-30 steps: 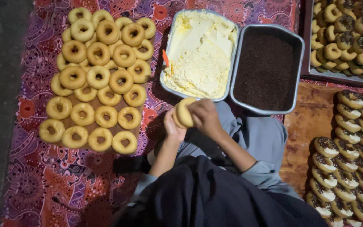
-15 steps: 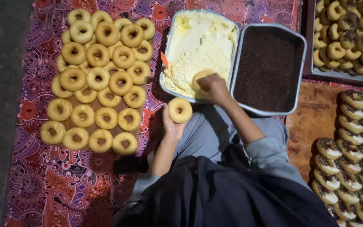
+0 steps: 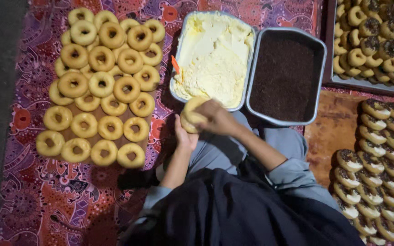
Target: The person sits on a patterned mat and decorates donuts by dipping them into a white creamy substance and then into a dark granular topping. They place the finished donuts on a wooden board. Later, they use a grater to sprinkle a white substance over the arranged donuts.
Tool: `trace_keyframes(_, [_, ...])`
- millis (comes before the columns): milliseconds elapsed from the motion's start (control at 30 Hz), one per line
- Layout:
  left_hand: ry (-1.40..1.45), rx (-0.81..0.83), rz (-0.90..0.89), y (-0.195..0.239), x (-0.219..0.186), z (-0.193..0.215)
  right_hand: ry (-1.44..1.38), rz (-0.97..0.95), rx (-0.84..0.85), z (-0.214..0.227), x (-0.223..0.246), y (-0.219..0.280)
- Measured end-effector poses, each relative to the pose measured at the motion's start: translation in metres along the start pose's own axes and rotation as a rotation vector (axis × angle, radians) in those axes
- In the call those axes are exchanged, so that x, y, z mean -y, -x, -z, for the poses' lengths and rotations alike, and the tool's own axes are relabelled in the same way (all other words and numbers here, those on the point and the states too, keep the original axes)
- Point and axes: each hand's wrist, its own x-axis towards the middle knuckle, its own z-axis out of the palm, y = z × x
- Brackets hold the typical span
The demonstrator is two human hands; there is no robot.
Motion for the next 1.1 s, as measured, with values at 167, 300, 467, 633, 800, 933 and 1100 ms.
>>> trace_keyframes(167, [0.012, 0.196, -0.109, 0.005, 0.004, -0.001, 0.217, -0.231, -0.094, 0.009, -0.019, -0.006])
trace_keyframes(300, [0.044, 0.186, -0.034, 0.002, 0.011, 0.002, 0.242, -0.257, -0.102, 0.022, -0.031, -0.012])
trace_keyframes(467, [0.023, 0.263, -0.111, -0.003, 0.012, 0.017, -0.120, 0.138, 0.153, 0.016, 0.004, 0.029])
trace_keyframes(633, [0.018, 0.282, -0.009, 0.010, 0.013, -0.006, 0.045, -0.135, -0.168, 0.042, 0.035, 0.031])
trace_keyframes(800, [-0.089, 0.180, 0.015, 0.023, 0.022, -0.045, 0.109, -0.061, 0.104, 0.048, 0.027, 0.067])
trace_keyframes(933, [-0.083, 0.297, 0.014, 0.024, 0.033, -0.040, -0.005, -0.530, -0.281, 0.106, -0.087, 0.121])
trace_keyframes(1100, [-0.202, 0.280, 0.179, 0.025, 0.104, -0.013, -0.229, -0.987, -0.596, 0.130, -0.196, 0.177])
